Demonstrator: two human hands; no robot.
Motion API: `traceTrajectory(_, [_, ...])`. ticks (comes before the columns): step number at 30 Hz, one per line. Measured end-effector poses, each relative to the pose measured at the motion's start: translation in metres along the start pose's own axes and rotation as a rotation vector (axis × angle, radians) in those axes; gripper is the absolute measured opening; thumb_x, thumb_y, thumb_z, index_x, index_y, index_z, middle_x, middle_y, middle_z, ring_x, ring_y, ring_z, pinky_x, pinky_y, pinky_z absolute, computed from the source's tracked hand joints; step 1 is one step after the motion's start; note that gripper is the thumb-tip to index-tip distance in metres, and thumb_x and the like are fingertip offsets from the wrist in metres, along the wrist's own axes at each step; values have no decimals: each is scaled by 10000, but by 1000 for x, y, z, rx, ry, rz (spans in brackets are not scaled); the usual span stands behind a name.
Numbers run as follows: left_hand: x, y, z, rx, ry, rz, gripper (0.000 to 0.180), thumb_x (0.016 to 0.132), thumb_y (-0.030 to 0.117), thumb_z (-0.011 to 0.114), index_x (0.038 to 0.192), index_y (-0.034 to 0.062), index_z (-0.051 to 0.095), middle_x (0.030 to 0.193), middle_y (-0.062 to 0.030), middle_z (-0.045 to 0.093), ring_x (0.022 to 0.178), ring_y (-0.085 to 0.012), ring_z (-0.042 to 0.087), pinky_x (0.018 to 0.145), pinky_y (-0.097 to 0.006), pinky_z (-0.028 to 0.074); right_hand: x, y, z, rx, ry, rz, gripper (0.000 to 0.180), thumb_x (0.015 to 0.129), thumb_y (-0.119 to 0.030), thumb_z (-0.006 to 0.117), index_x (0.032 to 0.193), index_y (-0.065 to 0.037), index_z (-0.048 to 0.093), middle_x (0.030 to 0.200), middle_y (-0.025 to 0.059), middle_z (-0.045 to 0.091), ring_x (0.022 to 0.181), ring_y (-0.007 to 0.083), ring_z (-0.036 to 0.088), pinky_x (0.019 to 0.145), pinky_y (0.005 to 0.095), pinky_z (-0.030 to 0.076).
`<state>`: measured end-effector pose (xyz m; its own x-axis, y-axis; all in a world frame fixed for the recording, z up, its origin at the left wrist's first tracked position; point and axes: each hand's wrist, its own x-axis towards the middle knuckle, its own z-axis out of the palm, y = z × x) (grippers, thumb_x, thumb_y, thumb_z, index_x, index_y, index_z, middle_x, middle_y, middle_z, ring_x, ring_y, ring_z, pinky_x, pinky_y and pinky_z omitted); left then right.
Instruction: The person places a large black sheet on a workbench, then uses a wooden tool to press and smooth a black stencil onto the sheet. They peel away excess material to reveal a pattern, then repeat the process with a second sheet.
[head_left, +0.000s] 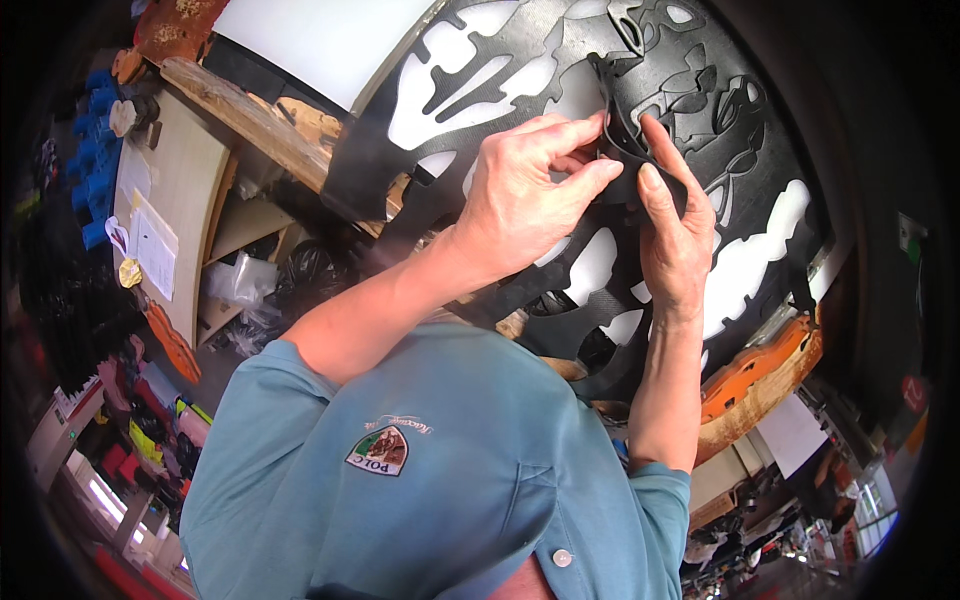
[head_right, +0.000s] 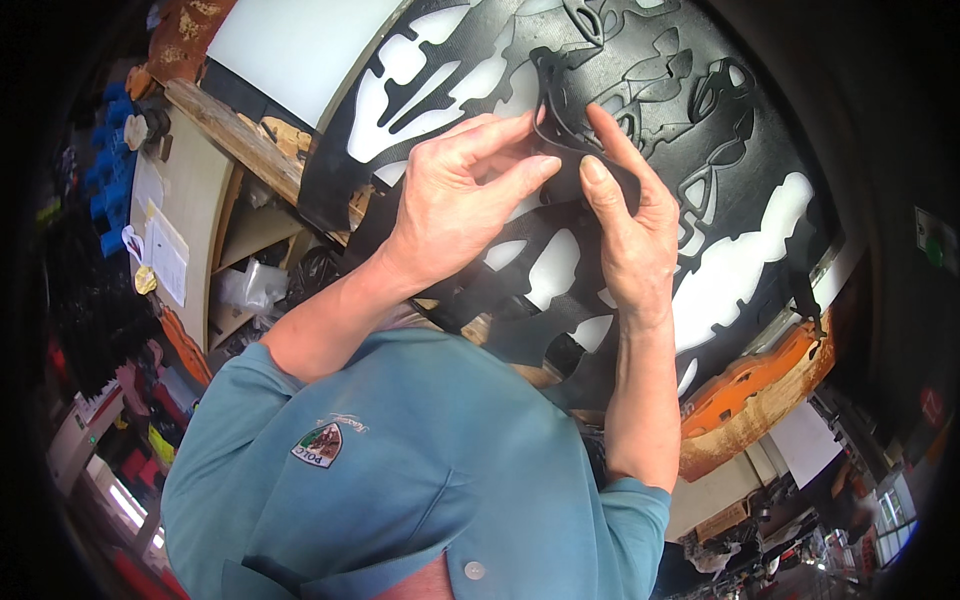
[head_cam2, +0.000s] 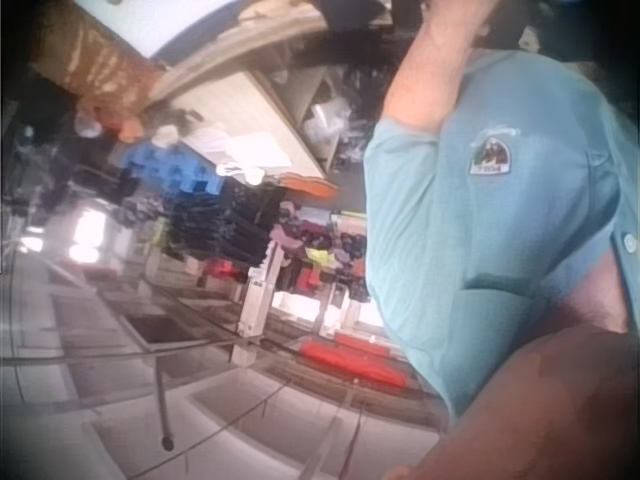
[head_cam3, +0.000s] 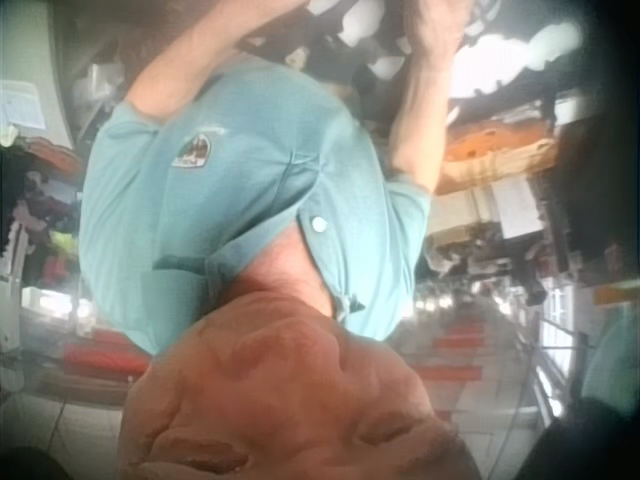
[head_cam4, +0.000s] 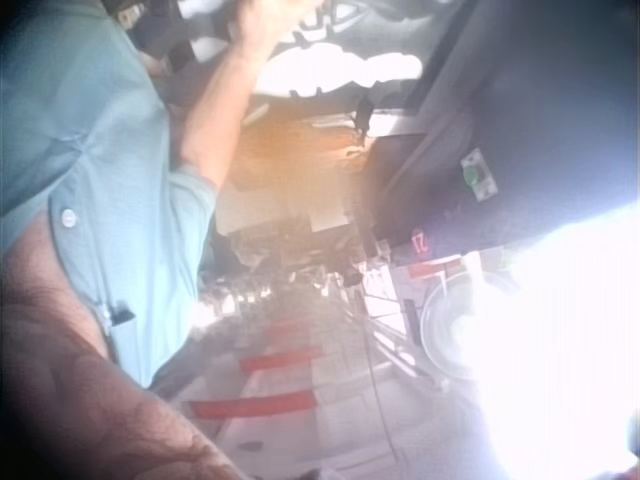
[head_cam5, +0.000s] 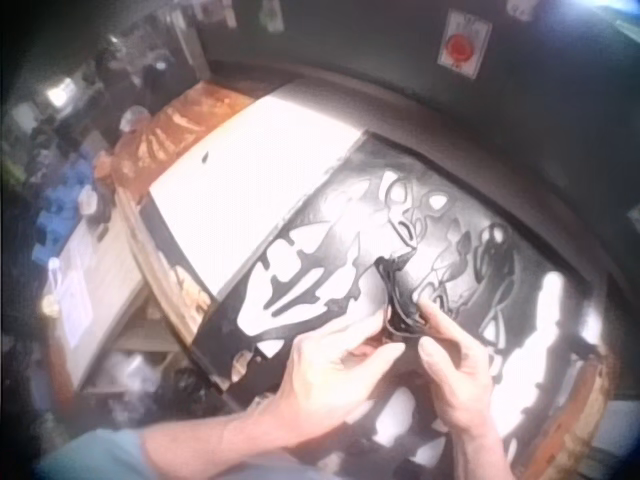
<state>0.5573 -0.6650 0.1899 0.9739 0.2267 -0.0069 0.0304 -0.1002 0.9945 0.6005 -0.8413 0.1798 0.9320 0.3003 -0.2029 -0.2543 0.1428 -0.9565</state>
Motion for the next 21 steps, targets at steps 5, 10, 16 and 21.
traceTrajectory(5, [4,-9,4,-145,-34,-36,288,1009,36,716,1281,-57,734,1002,-97,768,850,-125,749,754,-254,599,1,8,-4,259,57,44,483,1074,-156,686,1492,57,574,1260,123,747,1078,138,699,978,268,544])
traceTrajectory(10, [9,-16,-13,-390,-60,-242,207,1078,28,611,1238,-71,695,1052,-148,772,887,-158,761,842,-283,641,1,11,-7,336,118,13,431,1079,-184,683,1425,62,612,1154,146,778,879,104,683,709,231,537])
traceTrajectory(16, [2,-6,-14,-232,-141,-284,283,1061,80,681,1298,-74,659,1127,-160,768,989,-177,758,927,-318,624,-2,8,0,213,148,15,413,1077,-198,694,1403,50,645,1063,81,760,855,86,645,736,234,530])
traceTrajectory(21, [0,3,2,-125,-94,-154,348,953,72,827,1231,-62,667,1146,-118,756,988,-137,748,834,-266,625,-12,5,11,32,181,29,444,1095,-161,656,1483,46,592,1240,121,758,1089,147,708,1014,288,541])
